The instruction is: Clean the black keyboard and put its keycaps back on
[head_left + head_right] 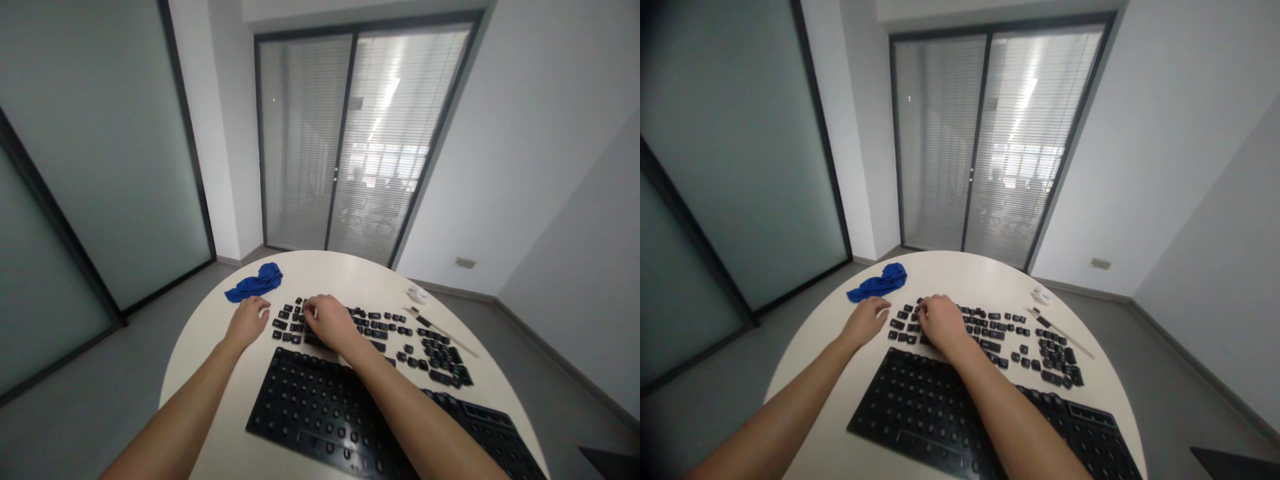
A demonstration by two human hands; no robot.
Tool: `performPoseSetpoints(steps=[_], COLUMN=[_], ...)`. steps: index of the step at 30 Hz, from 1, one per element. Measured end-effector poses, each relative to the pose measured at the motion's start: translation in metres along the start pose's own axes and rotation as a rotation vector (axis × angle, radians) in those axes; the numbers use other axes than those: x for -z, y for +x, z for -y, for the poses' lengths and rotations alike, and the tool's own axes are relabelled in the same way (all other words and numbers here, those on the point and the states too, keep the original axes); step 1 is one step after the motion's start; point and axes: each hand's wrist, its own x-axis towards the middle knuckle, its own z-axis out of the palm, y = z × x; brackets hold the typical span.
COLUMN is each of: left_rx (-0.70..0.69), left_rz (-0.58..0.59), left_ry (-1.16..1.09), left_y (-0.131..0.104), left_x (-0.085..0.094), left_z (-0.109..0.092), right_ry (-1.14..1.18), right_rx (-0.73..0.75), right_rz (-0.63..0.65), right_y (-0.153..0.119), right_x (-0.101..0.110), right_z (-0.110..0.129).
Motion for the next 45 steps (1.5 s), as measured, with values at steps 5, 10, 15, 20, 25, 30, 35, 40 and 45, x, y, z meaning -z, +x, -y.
performPoseSetpoints(steps=[5,10,15,20,25,30,35,40,45], left_rx=[-0.021,-0.020,-0.013,-0.005,0.000,0.036,-0.012,-0.220,-0.152], left_rz=[-0.002,-0.007,-0.004,0.004,-0.001,-0.048,-0.030,0.328,0.473], left_ry=[-0.006,-0.010,0.003,0.010,0.001,-0.051,-0.179,-0.429,-0.453], left_y=[0.000,-0.001,0.000,0.000,0.000,-0.002,-0.015,-0.033,-0.037], left_x=[-0.003,-0.001,0.002,0.003,0.004,0.011,0.031,0.046,0.051], left_z=[0.002,0.001,-0.002,-0.004,-0.005,-0.014,-0.038,-0.055,-0.056], right_ry=[-0.058,-0.097,-0.113,-0.115,-0.071,-0.003,0.109,0.140,0.165], right_rx=[-0.121,-0.171,-0.168,-0.146,-0.054,0.093,0.208,0.208,0.206], right_rz=[0.012,0.053,0.087,0.097,0.047,0.036,0.045,0.049,0.021], right_y=[0.050,0.079,0.091,0.090,0.076,0.027,-0.032,-0.058,-0.063], right_x=[-0.016,-0.032,-0.043,-0.047,-0.028,-0.002,-0.002,-0.021,-0.029], right_z=[-0.024,-0.029,-0.021,-0.017,-0.005,0.017,0.030,0.031,0.032])
